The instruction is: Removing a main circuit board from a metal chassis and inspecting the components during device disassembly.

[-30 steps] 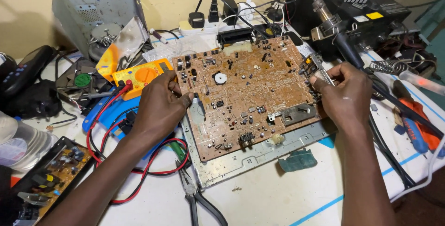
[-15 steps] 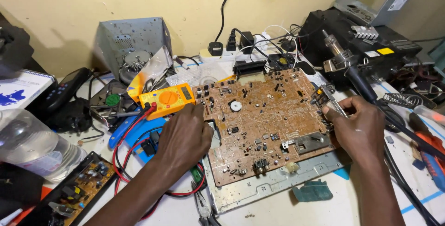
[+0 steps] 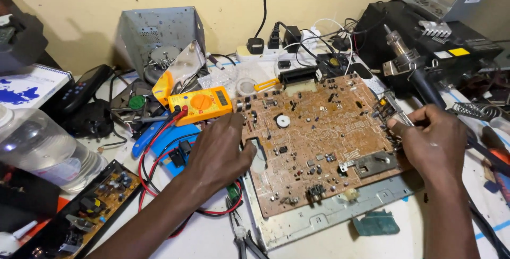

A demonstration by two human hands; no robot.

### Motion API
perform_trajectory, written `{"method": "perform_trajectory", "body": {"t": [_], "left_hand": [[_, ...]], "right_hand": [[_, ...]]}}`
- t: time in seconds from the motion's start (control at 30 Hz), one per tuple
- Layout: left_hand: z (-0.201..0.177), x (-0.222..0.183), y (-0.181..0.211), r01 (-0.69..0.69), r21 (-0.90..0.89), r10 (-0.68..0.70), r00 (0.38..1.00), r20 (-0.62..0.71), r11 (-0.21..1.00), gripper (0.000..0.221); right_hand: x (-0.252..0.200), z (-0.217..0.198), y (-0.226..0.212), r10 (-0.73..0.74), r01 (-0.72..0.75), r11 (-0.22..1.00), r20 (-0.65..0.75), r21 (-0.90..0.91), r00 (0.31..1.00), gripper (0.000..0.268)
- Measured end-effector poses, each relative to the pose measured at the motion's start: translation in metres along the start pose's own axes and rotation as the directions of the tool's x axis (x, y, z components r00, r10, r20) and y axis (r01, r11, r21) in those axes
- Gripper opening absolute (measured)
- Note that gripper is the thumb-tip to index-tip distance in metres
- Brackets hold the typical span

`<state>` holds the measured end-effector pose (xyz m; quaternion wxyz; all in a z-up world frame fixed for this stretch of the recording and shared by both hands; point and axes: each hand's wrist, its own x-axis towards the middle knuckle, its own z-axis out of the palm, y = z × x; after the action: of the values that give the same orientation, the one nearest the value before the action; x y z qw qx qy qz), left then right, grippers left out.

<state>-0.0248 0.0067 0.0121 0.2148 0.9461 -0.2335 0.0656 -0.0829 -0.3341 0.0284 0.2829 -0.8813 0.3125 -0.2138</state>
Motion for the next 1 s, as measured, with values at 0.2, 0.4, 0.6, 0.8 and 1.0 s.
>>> {"method": "perform_trajectory", "body": {"t": [0.2,0.4,0.6,0.8,1.0], "left_hand": [[0.000,-0.018,0.016,0.005,0.023,-0.008,0.993,0.120,1.000,0.024],[0.006,-0.028,0.021,0.013,0.017,-0.015,0.991,0.132,1.000,0.034],[0.001,-0.023,0.019,-0.030,-0.071,0.039,0.989,0.140,0.997,0.026],[-0.005,0.001,-0.001,-0.061,-0.299,-0.003,0.978,-0.208,0.952,0.024],[0.013,0.028,-0.015,-0.066,-0.164,0.042,0.989,-0.144,0.984,0.051]], "right_hand": [[0.005,-0.007,0.008,0.007,0.003,0.947,0.029,-0.321,1.000,0.036],[0.006,0.001,0.003,-0.060,0.082,0.857,0.060,-0.508,0.996,0.060],[0.012,0.004,0.009,-0.123,0.116,0.898,0.011,-0.425,0.992,0.044],[0.017,0.006,0.017,-0.088,0.080,0.929,-0.006,-0.362,0.996,0.042],[0.000,-0.009,-0.014,0.030,-0.021,0.964,0.032,-0.264,0.999,0.036]]}}
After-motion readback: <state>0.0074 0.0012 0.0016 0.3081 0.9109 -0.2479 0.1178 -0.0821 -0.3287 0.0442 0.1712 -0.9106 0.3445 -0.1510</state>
